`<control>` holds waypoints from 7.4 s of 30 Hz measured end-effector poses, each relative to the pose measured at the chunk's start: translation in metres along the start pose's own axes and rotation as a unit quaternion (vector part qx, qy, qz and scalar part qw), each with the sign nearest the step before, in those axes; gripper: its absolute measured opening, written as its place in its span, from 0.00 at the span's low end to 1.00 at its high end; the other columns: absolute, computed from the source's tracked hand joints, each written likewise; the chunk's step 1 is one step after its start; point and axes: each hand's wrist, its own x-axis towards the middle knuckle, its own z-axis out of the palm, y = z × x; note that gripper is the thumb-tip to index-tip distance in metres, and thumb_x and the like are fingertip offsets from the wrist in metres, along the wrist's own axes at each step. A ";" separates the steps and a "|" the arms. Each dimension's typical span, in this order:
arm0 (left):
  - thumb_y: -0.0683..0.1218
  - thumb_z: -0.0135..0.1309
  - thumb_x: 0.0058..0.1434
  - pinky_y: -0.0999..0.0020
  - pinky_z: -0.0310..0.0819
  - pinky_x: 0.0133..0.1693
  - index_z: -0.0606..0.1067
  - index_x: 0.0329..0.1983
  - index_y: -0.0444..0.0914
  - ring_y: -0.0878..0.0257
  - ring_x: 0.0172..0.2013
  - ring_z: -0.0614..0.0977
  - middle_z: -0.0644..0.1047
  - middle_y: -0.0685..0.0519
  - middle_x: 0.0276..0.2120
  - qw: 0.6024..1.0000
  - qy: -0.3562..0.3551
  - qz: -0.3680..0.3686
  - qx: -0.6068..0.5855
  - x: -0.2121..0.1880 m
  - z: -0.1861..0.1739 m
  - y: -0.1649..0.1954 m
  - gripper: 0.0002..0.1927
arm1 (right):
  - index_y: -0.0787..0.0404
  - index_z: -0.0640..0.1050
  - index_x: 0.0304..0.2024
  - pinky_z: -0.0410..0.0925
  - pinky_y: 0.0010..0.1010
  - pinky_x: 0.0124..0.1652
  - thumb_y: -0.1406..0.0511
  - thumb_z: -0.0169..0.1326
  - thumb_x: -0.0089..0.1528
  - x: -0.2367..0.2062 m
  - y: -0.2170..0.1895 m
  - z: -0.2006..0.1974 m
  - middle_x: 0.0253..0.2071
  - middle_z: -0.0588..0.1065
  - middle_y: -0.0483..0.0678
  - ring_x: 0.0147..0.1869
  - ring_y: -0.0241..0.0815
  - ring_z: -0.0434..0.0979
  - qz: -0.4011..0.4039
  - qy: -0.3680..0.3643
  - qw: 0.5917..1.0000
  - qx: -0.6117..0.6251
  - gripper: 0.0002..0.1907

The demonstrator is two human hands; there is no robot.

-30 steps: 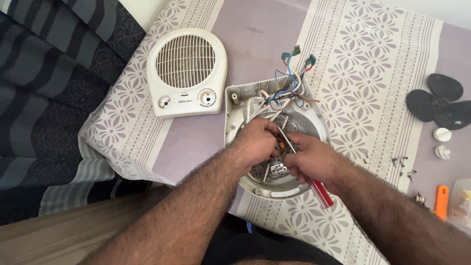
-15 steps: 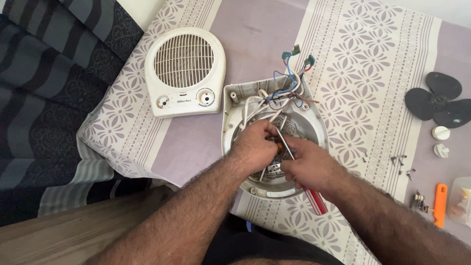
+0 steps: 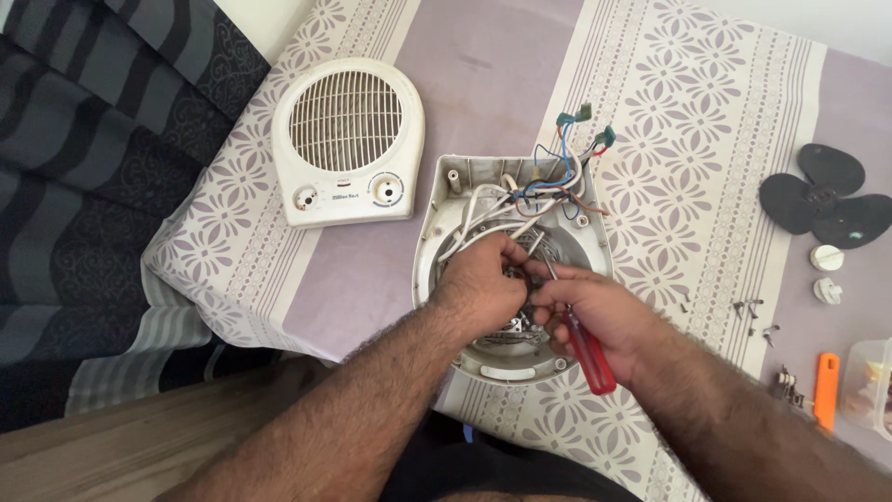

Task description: The person repairs a small electric fan on a table, using a screwdriver to unscrew and adjust the motor and fan guard inside the disassembled housing, handling small screws and parts and repositioning the fan body while working on its internal components.

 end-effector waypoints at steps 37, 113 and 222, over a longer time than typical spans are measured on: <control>0.45 0.56 0.59 0.54 0.75 0.55 0.74 0.55 0.40 0.48 0.52 0.81 0.81 0.43 0.47 0.991 0.005 0.005 0.135 -0.029 -0.005 0.016 0.20 | 0.63 0.78 0.55 0.61 0.27 0.20 0.72 0.47 0.58 -0.032 0.022 0.031 0.24 0.74 0.49 0.18 0.36 0.66 -0.085 0.121 0.968 -0.203 0.22; 0.63 0.49 0.66 0.71 0.78 0.41 0.76 0.47 0.34 0.70 0.35 0.78 0.80 0.55 0.35 0.917 -0.094 -0.157 -0.353 -0.108 -0.076 -0.032 0.27 | 0.60 0.75 0.53 0.73 0.36 0.40 0.60 0.44 0.70 0.048 0.035 0.011 0.44 0.77 0.49 0.41 0.40 0.77 -0.202 0.071 0.970 0.116 0.15; 0.38 0.50 0.65 0.67 0.78 0.36 0.77 0.50 0.35 0.64 0.33 0.79 0.79 0.51 0.36 0.798 0.106 -0.088 -0.586 -0.122 0.008 0.052 0.11 | 0.58 0.79 0.56 0.68 0.22 0.29 0.75 0.63 0.55 -0.188 0.035 0.014 0.34 0.72 0.42 0.30 0.31 0.72 -0.267 0.046 0.914 -0.302 0.26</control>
